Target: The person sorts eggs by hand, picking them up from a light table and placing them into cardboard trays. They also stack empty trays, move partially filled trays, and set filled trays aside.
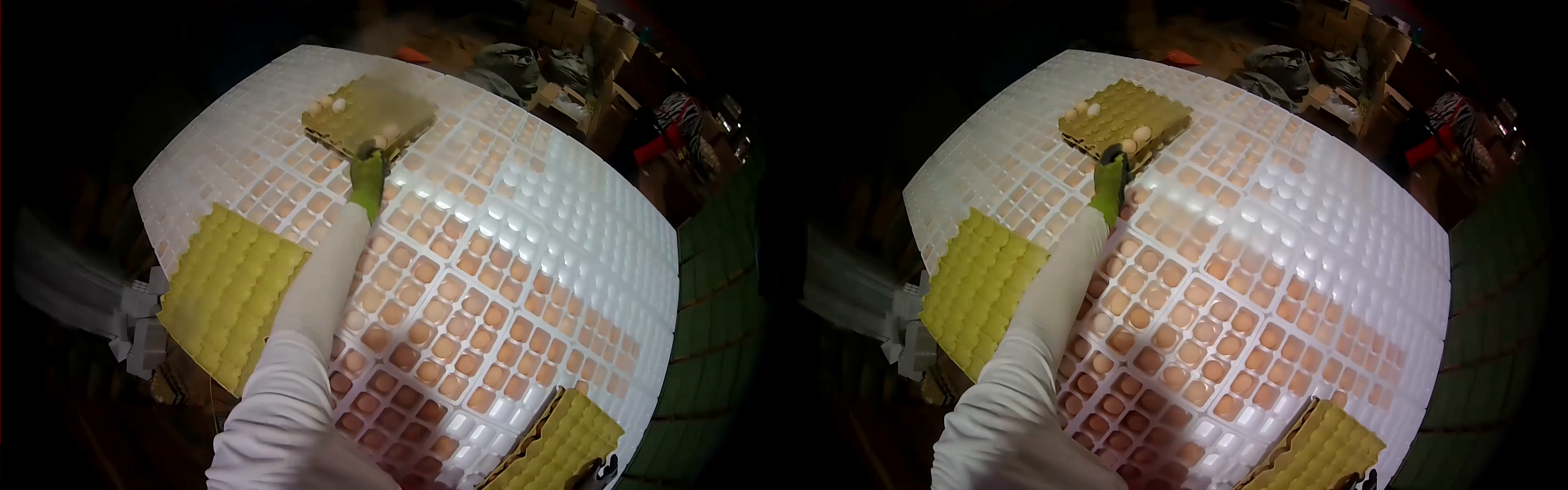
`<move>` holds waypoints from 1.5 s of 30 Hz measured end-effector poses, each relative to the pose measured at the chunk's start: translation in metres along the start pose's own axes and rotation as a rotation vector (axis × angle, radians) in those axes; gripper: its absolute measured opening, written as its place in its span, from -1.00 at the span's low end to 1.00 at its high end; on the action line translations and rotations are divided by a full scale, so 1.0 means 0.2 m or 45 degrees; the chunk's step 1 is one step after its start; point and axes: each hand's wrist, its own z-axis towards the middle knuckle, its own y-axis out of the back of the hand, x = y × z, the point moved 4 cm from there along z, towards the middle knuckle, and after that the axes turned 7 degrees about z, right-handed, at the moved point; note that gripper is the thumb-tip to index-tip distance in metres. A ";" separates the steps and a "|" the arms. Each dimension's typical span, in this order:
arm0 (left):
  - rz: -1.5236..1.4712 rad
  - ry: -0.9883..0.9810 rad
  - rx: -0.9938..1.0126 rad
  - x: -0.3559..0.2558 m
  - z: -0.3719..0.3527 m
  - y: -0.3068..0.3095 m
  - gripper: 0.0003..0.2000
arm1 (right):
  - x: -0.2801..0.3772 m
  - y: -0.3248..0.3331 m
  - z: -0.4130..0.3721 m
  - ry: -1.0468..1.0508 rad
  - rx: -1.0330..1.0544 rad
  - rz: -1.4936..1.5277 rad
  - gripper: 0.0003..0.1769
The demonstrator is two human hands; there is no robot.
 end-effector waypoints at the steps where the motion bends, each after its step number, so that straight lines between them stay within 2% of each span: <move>1: -0.059 0.052 0.091 0.03 -0.20 0.00 -0.73 | 0.06 0.02 -0.03 -0.282 -0.002 0.167 -0.30; 2: -0.008 0.157 0.248 0.08 -0.42 -0.01 -0.66 | 0.12 0.03 -0.04 -0.472 0.106 0.272 -0.30; 4: 0.147 0.062 0.598 0.15 -0.96 -0.09 -0.63 | 0.16 0.04 -0.05 -0.851 0.334 0.471 -0.29; 5: 0.393 -0.153 0.749 0.23 -1.23 -0.14 -0.62 | 0.03 0.03 -0.03 -0.769 0.395 0.377 -0.29; 6: 0.245 0.241 1.004 0.14 -1.54 -0.17 -0.62 | 0.01 0.04 -0.03 -0.774 0.394 0.371 -0.30; 7: 0.321 0.323 1.219 0.19 -1.81 -0.18 -0.62 | 0.03 0.05 -0.03 -0.778 0.393 0.365 -0.30; 8: 0.716 -0.071 1.383 0.04 -2.03 -0.22 -0.59 | 0.03 0.06 -0.02 -0.777 0.390 0.363 -0.30; 10: 0.887 -0.532 1.457 0.13 -2.44 -0.22 -0.53 | -0.16 0.03 0.03 -0.672 0.417 0.430 -0.26; 11: 0.942 -0.605 1.402 0.12 -2.56 -0.22 -0.51 | -0.33 0.00 0.06 -0.633 0.421 0.449 -0.23; 12: 0.976 -0.661 1.382 0.08 -2.69 -0.23 -0.48 | -0.39 -0.12 0.14 -0.398 0.180 1.106 -0.54; 13: 0.993 -0.667 1.339 0.08 -2.77 -0.22 -0.46 | -0.55 -0.06 0.18 -0.293 0.140 0.827 -0.55; 15: 0.866 -0.587 1.289 -0.03 -2.82 -0.23 -0.45 | -0.18 0.17 0.14 -0.273 0.234 0.813 -0.58; 17: 0.922 -0.525 1.273 -0.03 -2.87 -0.22 -0.42 | 0.01 0.30 0.16 -0.177 0.270 0.797 -0.66; 19: 0.829 -0.322 1.270 -0.11 -2.88 -0.18 -0.43 | 0.11 0.37 0.17 0.240 0.269 0.529 -0.65; 20: 0.748 -0.226 1.245 -0.10 -2.86 -0.16 -0.44 | 0.18 0.38 0.19 0.333 0.313 0.470 -0.61; 22: 0.435 0.174 1.216 -0.14 -2.85 -0.08 -0.42 | 0.28 0.35 0.18 0.802 0.153 0.103 -0.67; 23: 0.283 0.360 1.161 -0.17 -2.82 -0.02 -0.40 | 0.35 0.30 0.18 0.740 0.156 0.285 -0.69; 26: 0.012 0.672 0.892 -0.34 -2.65 0.29 -0.34 | 0.71 0.04 0.11 1.080 0.065 0.324 -0.66; 27: 0.218 0.326 0.865 -0.39 -2.55 0.43 -0.29 | 0.82 -0.12 0.07 0.850 0.190 0.693 -0.67; 29: 0.026 0.235 0.565 -0.60 -2.40 0.70 -0.28 | 1.10 -0.36 -0.12 0.906 0.196 0.847 -0.66; 30: -0.088 0.197 0.446 -0.71 -2.32 0.83 -0.28 | 1.32 -0.46 -0.23 0.800 0.317 1.033 -0.64; 31: 0.198 0.103 0.370 -0.83 -2.23 0.97 -0.27 | 1.54 -0.56 -0.34 0.680 0.421 1.220 -0.62; 32: 0.486 0.010 0.298 -0.95 -2.12 1.12 -0.26 | 1.77 -0.68 -0.51 0.061 0.777 1.705 -0.59; 34: 0.550 0.005 0.062 -1.15 -1.88 1.42 -0.26 | 2.15 -0.85 -0.77 0.233 1.026 1.698 -0.61; 35: 0.596 -0.054 0.101 -1.20 -1.71 1.65 -0.28 | 2.34 -0.93 -0.90 0.319 1.149 1.689 -0.61; 37: 0.738 -0.173 0.135 -1.30 -1.42 2.01 -0.29 | 2.68 -1.08 -1.19 0.952 0.655 1.467 -0.55; 38: 0.836 -0.231 0.127 -1.35 -1.29 2.15 -0.27 | 2.78 -1.12 -1.30 1.053 0.672 1.343 -0.59; 40: 0.759 0.051 0.351 -1.33 -1.10 2.44 -0.36 | 2.89 -1.20 -1.50 1.028 0.939 1.149 -0.62; 42: 1.554 -0.288 0.043 -1.29 -1.01 2.58 -0.42 | 2.90 -1.24 -1.61 0.831 1.151 1.240 -0.63; 43: 1.937 -0.474 -0.129 -1.30 -1.00 2.54 -0.44 | 2.88 -1.23 -1.64 0.701 1.237 1.343 -0.65; 44: 1.898 -0.538 -0.142 -1.28 -1.01 2.50 -0.45 | 2.82 -1.20 -1.65 0.598 1.253 1.430 -0.66; 45: 1.857 -0.600 -0.153 -1.31 -1.09 2.28 -0.46 | 2.76 -1.15 -1.64 0.492 1.265 1.512 -0.66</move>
